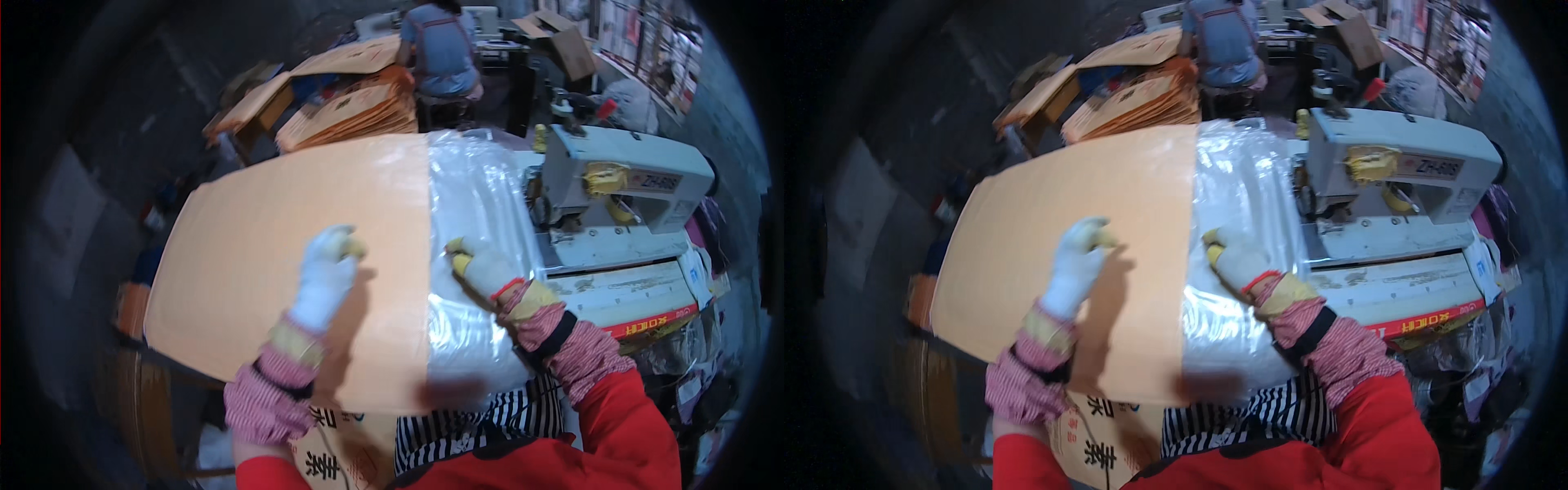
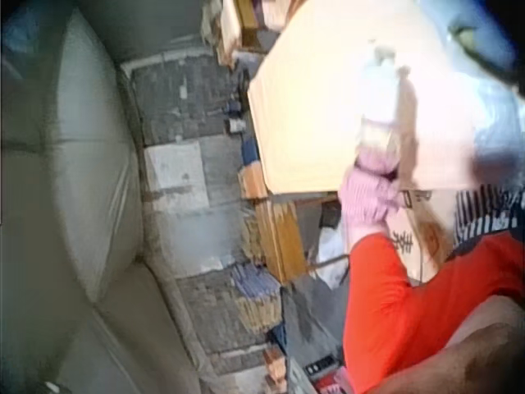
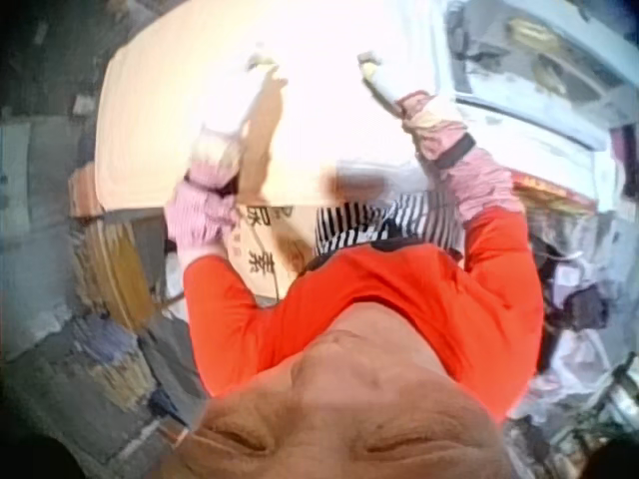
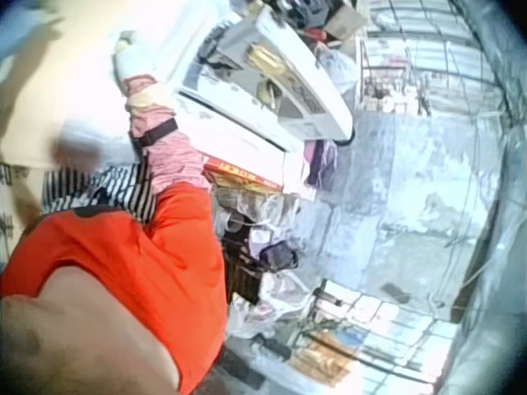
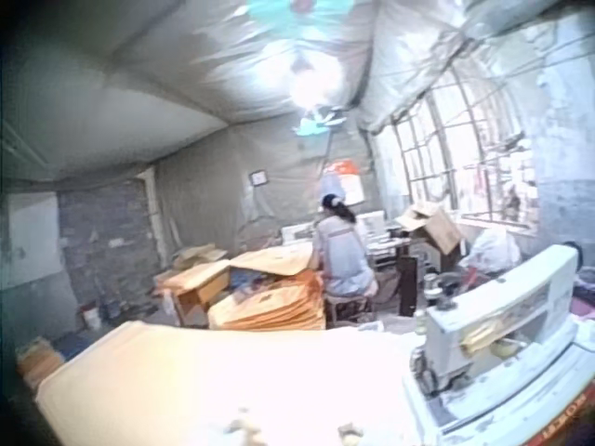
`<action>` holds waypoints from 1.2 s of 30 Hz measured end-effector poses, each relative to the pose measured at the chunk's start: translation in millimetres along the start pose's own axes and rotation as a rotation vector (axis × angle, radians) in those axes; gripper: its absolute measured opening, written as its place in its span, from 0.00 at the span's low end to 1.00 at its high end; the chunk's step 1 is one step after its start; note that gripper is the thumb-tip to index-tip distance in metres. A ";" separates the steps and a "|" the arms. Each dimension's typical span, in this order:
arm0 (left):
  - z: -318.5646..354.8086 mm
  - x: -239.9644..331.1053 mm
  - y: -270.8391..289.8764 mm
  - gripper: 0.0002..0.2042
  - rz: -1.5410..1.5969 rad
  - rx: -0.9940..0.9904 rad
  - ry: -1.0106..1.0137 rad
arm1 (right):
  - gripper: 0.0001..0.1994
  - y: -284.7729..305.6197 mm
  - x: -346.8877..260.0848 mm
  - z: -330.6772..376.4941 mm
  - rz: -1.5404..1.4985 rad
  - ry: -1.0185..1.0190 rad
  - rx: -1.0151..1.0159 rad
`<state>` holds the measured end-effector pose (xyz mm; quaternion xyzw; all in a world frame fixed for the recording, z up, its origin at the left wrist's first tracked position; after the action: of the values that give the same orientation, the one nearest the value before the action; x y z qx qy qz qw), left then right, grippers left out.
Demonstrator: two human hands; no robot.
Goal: Sealing the openings of large woven plastic bags using an industrial sealing machine.
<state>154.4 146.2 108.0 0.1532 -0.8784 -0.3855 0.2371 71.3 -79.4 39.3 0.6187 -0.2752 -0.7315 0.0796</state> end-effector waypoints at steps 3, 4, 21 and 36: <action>-85.0 21.7 -120.5 0.09 -0.120 -0.299 0.140 | 0.14 -2.4 7.5 3.4 0.247 0.182 0.010; -98.0 18.2 -143.3 0.10 -0.253 -0.329 0.184 | 0.14 -9.3 5.1 5.6 0.261 0.222 -0.039; -192.7 -96.0 -110.3 0.06 0.046 -0.236 0.185 | 0.16 27.7 7.1 -234.6 0.119 -0.035 0.085; -174.2 -110.0 -35.1 0.09 0.656 0.102 0.394 | 0.17 13.3 -37.8 -183.6 0.197 0.223 0.775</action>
<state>343.0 67.5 151.7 -0.0531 -0.8363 -0.2083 0.5043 250.9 -129.1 63.3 0.6492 -0.5778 -0.4910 -0.0602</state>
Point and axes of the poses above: each hand's wrist, its own z-axis away from the middle knuckle, its own y-axis out of the back of the hand, x = y × z, the point moved 5 cm from there along -z, towards the middle knuckle, and after that the axes turned 7 degrees about -y, right-handed, at the moved point
